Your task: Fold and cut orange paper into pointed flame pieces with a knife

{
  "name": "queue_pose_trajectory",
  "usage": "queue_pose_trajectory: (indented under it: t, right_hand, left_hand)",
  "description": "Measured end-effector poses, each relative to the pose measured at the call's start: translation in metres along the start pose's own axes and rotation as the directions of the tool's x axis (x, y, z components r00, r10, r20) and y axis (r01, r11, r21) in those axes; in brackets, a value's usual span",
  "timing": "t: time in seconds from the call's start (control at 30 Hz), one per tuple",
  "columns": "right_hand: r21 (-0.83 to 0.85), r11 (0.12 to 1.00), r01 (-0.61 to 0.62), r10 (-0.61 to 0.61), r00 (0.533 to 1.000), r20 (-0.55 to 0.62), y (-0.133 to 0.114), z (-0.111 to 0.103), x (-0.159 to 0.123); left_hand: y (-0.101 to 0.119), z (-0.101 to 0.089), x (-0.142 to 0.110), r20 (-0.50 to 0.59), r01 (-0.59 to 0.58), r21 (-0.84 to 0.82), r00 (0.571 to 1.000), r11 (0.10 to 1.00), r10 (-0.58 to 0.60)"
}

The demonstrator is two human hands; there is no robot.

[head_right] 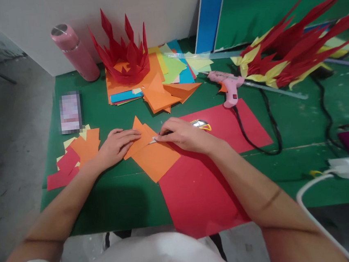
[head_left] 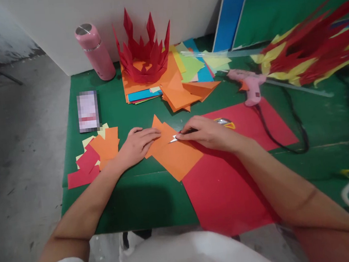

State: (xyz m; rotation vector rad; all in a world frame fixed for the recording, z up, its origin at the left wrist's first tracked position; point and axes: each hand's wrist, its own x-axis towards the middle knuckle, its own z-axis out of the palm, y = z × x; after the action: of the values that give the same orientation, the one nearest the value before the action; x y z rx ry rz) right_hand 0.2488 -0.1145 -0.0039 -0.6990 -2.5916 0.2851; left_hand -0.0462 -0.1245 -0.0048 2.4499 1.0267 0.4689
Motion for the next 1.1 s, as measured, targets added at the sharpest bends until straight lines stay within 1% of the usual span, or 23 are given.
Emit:
queue_pose_trajectory:
  t: [0.23,0.4,0.5,0.67,0.8,0.93,1.1]
  right_hand:
    - [0.024,1.000,-0.012,0.012,1.000,0.011,-0.008,0.006,0.006]
    - [0.037,0.998,0.041,-0.041,0.999,0.014,-0.013,0.008,0.011]
    - [0.048,0.998,0.042,-0.043,0.999,0.031,-0.016,0.007,0.014]
    - [0.110,0.993,0.033,-0.034,0.999,0.009,-0.020,0.010,0.016]
    - [0.117,0.992,0.048,-0.049,0.999,0.006,-0.023,0.012,0.018]
    - [0.100,0.995,0.029,-0.031,0.999,0.020,-0.028,0.014,0.020]
    - [0.129,0.992,0.007,-0.010,1.000,0.027,-0.034,0.018,0.021]
  left_hand:
    - [0.000,0.000,0.000,-0.002,-0.002,-0.010,1.000,1.000,0.002]
    - [0.000,-0.001,0.001,0.005,0.001,-0.010,1.000,1.000,-0.001]
    - [0.000,-0.001,0.001,0.007,0.000,-0.014,1.000,1.000,0.000]
    - [-0.001,-0.001,0.001,-0.004,-0.011,-0.011,1.000,1.000,0.011]
    - [-0.001,-0.001,0.001,-0.007,-0.014,-0.016,1.000,1.000,0.014]
    - [0.000,-0.001,0.002,0.008,0.015,-0.028,1.000,0.999,-0.014]
    - [0.001,-0.002,0.002,0.009,0.020,-0.039,1.000,0.999,-0.020]
